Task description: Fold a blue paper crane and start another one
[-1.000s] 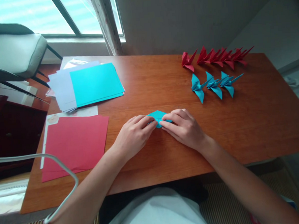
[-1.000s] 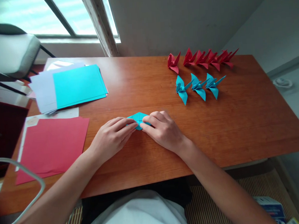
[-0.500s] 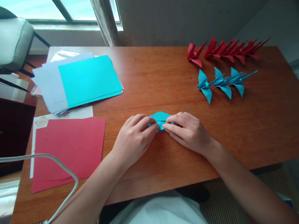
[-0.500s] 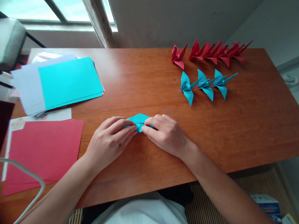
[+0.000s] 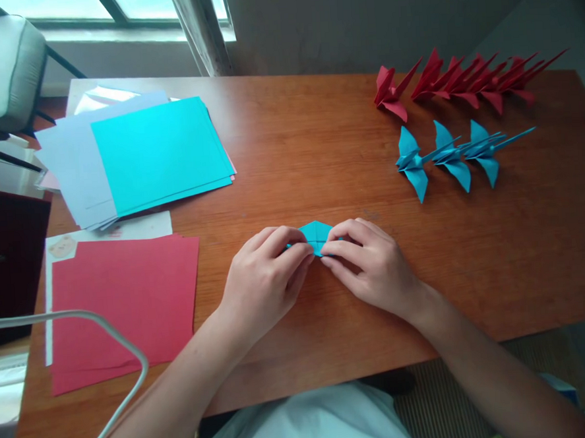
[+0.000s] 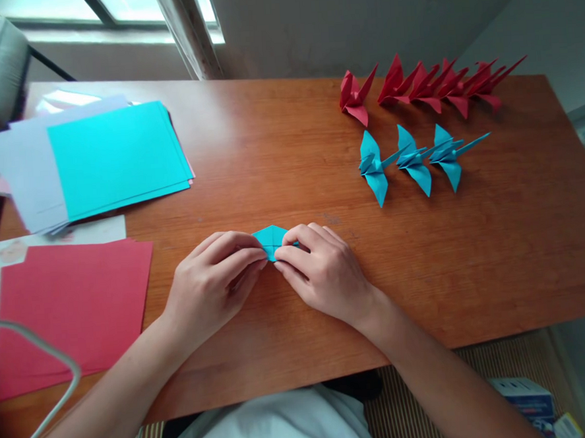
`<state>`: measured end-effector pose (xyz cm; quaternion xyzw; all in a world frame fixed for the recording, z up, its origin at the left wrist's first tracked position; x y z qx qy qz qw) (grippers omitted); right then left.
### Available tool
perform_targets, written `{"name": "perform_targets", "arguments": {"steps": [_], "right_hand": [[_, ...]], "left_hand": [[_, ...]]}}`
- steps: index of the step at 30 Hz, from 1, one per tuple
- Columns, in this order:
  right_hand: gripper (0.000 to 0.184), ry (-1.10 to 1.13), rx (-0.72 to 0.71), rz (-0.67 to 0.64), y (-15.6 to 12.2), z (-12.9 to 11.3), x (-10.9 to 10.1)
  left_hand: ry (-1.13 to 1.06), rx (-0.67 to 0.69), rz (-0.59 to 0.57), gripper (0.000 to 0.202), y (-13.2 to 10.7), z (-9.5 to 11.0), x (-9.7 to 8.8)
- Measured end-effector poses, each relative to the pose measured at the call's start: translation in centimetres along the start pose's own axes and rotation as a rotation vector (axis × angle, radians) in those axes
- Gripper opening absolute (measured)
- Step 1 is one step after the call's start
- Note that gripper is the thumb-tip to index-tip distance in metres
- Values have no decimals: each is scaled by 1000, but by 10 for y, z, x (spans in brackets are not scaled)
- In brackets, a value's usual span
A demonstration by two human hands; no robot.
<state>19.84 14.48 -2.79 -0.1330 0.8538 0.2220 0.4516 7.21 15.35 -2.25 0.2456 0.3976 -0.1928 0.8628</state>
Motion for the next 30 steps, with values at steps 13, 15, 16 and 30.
{"name": "perform_targets", "arguments": {"steps": [13,15,16,30], "right_hand": [[8,106,134,40,6,6,-4],[9,97,151,47,7,7,-4],[10,93,158,50,7,8,-4],[11,68,216,54,8,11,-2]], "left_hand": [[-96,-60,-12,11,6,-3,1],[-102,-64,-18,11,7,-3,2],[-101,-65,-22,11,7,-3,2],[14,-85,-36,13,10,-1,6]]}}
Point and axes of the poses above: each hand's wrist, its own y-axis towards the middle knuckle, its own x-axis out of the palm, z = x × y, the point moved 9 cm from there along y, towards the middle knuckle, and after that the axes turned 3 degrees about -y, right-handed, at the moved point
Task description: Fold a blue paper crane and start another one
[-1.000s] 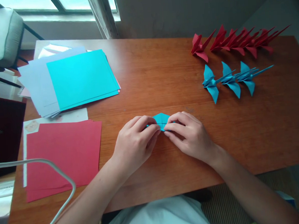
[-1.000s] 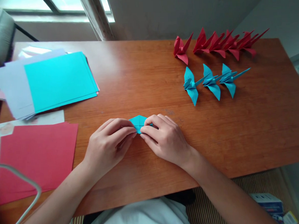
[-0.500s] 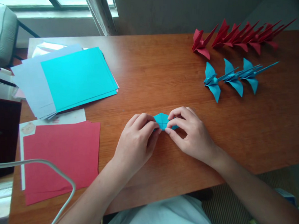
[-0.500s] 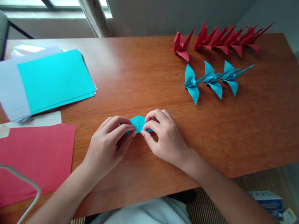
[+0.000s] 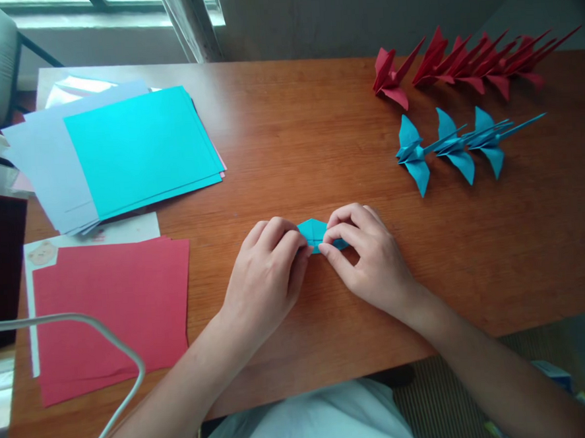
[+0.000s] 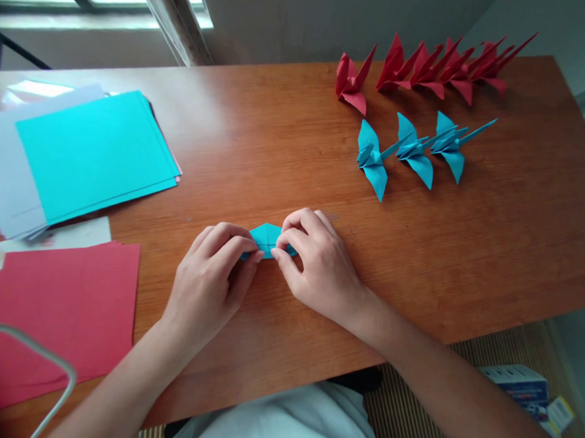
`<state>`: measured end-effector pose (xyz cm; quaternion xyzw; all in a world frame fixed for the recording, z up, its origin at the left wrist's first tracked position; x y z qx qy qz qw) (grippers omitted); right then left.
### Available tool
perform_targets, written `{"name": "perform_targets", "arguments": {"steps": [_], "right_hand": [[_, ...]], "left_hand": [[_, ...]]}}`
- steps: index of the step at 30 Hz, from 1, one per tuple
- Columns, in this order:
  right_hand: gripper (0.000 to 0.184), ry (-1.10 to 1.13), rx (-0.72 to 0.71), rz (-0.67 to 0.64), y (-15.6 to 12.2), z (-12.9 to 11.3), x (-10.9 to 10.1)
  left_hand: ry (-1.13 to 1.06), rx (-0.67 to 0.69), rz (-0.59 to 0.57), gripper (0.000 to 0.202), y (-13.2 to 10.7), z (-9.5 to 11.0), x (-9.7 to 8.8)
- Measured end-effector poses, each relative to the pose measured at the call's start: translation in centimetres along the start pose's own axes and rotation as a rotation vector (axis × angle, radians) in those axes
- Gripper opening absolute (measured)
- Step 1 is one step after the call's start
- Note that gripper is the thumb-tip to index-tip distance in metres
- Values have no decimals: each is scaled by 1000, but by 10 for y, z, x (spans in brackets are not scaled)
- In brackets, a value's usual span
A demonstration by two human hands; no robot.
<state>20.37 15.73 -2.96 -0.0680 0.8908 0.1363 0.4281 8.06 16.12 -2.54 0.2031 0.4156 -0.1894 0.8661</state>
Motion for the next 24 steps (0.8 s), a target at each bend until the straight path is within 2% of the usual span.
{"name": "perform_targets", "arguments": {"steps": [24], "right_hand": [[13,-36,13,8,1,-1,0]], "left_hand": [[74,-4,31,8,-1,-2,2]]}}
Point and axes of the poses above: each hand's wrist, its own y-axis towards the middle knuckle, its own x-axis out of the palm, z = x × y, the point moved 9 cm from there along y, towards the middle knuckle, and after that the axes turned 3 degrees about -y, right-handed, at the moved point
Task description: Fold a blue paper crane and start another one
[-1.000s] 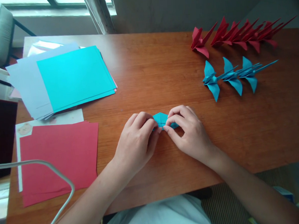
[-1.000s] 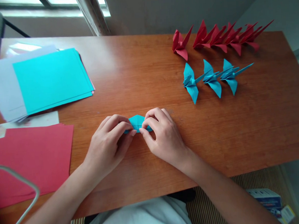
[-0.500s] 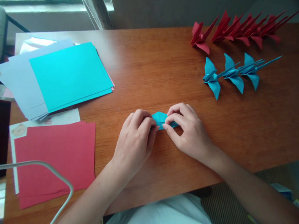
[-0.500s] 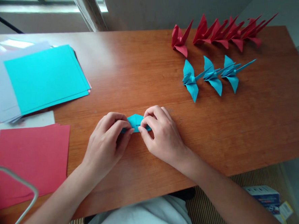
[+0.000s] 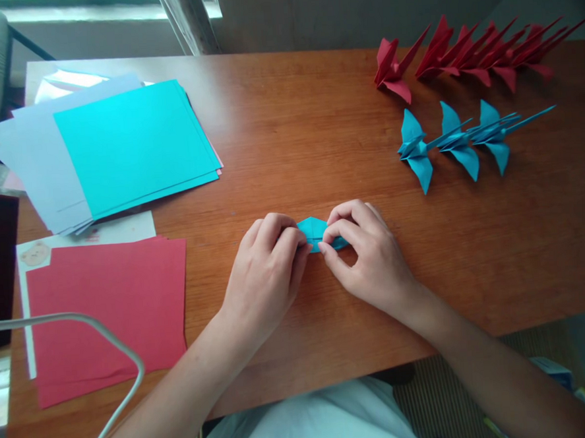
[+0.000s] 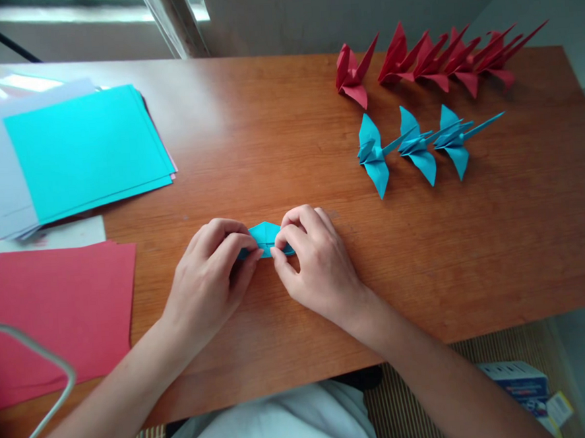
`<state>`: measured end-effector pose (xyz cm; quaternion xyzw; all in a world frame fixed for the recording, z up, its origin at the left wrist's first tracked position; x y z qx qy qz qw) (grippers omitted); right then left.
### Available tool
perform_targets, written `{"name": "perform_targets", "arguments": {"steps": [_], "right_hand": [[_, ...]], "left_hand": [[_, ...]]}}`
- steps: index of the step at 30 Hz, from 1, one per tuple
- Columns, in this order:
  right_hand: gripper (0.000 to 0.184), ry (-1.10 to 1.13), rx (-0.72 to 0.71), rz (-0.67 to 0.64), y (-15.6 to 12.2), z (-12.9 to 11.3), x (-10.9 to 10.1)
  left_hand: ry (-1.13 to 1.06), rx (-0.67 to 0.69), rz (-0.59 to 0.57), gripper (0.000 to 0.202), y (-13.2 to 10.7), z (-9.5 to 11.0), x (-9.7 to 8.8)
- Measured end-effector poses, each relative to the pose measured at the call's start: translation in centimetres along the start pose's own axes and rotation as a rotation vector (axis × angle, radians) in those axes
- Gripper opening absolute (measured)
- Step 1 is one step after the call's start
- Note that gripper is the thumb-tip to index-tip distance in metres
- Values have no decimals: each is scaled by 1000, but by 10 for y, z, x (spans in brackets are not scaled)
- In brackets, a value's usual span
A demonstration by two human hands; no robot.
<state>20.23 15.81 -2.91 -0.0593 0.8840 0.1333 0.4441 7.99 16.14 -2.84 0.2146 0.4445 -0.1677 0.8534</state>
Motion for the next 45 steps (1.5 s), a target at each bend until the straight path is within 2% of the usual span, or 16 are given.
{"name": "perform_targets", "arguments": {"steps": [37,40,45], "right_hand": [[12,-24,-28,-2,-3,0,1],[16,-35,-53,4,-5,-1,1],[33,-30,-76,14,-10,2,1]], "left_hand": [[20,-12,-1,4,-1,1,2],[18,-16,4,4,0,0,2],[18,-11,11,5,0,0,2]]}}
Point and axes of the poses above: each hand's wrist, its own y-axis towards the middle knuckle, its own x-axis out of the palm, z = x × y, the point moved 9 cm from there along y, towards the middle knuckle, and after that the axes turned 3 degrees about -y, right-handed, at the moved point
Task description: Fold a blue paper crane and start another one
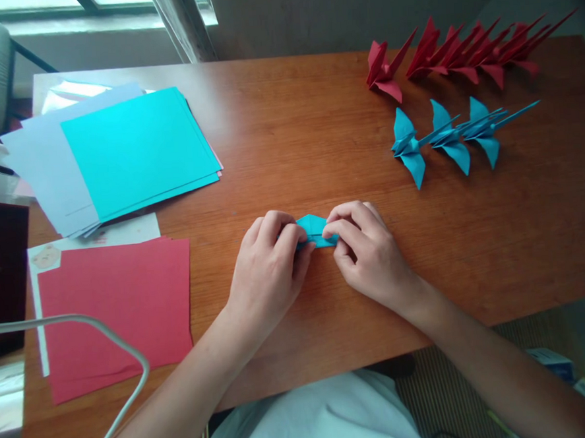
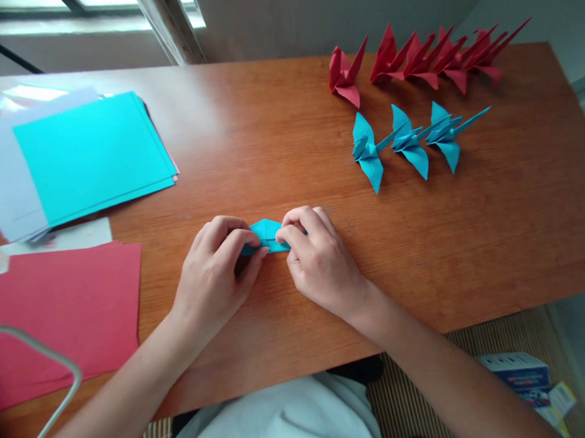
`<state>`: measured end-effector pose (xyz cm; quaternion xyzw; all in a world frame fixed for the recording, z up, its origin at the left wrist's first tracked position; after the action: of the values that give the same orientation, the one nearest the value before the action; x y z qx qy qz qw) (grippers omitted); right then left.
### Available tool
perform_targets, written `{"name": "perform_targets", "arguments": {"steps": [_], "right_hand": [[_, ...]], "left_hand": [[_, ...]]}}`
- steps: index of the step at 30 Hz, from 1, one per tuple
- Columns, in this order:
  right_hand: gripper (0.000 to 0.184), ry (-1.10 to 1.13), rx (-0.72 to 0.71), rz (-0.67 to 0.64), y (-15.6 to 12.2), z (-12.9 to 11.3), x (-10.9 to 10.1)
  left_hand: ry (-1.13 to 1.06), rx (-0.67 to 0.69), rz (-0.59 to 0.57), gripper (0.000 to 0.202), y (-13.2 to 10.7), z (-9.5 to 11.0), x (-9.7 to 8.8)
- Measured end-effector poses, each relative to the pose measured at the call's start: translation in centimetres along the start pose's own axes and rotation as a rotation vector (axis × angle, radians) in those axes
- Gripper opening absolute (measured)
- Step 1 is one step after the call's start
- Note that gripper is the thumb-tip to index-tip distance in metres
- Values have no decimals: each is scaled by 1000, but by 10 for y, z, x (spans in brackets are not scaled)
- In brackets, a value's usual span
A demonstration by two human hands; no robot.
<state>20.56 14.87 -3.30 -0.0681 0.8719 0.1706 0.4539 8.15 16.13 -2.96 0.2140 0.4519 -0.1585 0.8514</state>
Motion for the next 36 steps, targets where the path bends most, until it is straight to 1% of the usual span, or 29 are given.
{"name": "perform_targets", "arguments": {"steps": [3,5,9,10,18,22,27,30,32,36], "right_hand": [[38,16,10,5,-1,2,-2],[35,34,19,3,0,1,-2],[11,-20,37,-4,4,-2,0],[8,-42,38,-6,5,-3,1],[9,-47,29,-11,6,-2,3],[7,-57,26,-13,6,-1,3],[7,-56,22,-3,5,-1,3],[7,-56,16,2,5,-1,2],[7,-59,14,5,5,-2,2],[13,-73,-3,6,4,-3,3]], "left_hand": [[7,5,1,6,0,0,0],[3,8,-3,6,-1,0,1],[-7,4,-12,5,-1,-1,2],[-7,4,-13,5,-1,-1,2],[37,18,-11,9,0,2,2],[41,25,-34,13,0,3,3],[-22,28,-79,26,-1,-1,3],[-59,35,-86,34,-2,-2,1],[-66,39,-82,34,-2,-2,0],[-6,45,-63,19,-2,2,0]]}}
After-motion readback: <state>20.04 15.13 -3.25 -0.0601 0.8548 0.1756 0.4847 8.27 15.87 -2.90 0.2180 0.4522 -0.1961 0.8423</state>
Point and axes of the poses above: each hand's wrist, its own y-axis towards the middle knuckle, its own x-axis out of the palm, z = x × y, the point moved 9 cm from there along y, towards the middle knuckle, and after that the axes turned 3 degrees about -y, right-handed, at the moved point
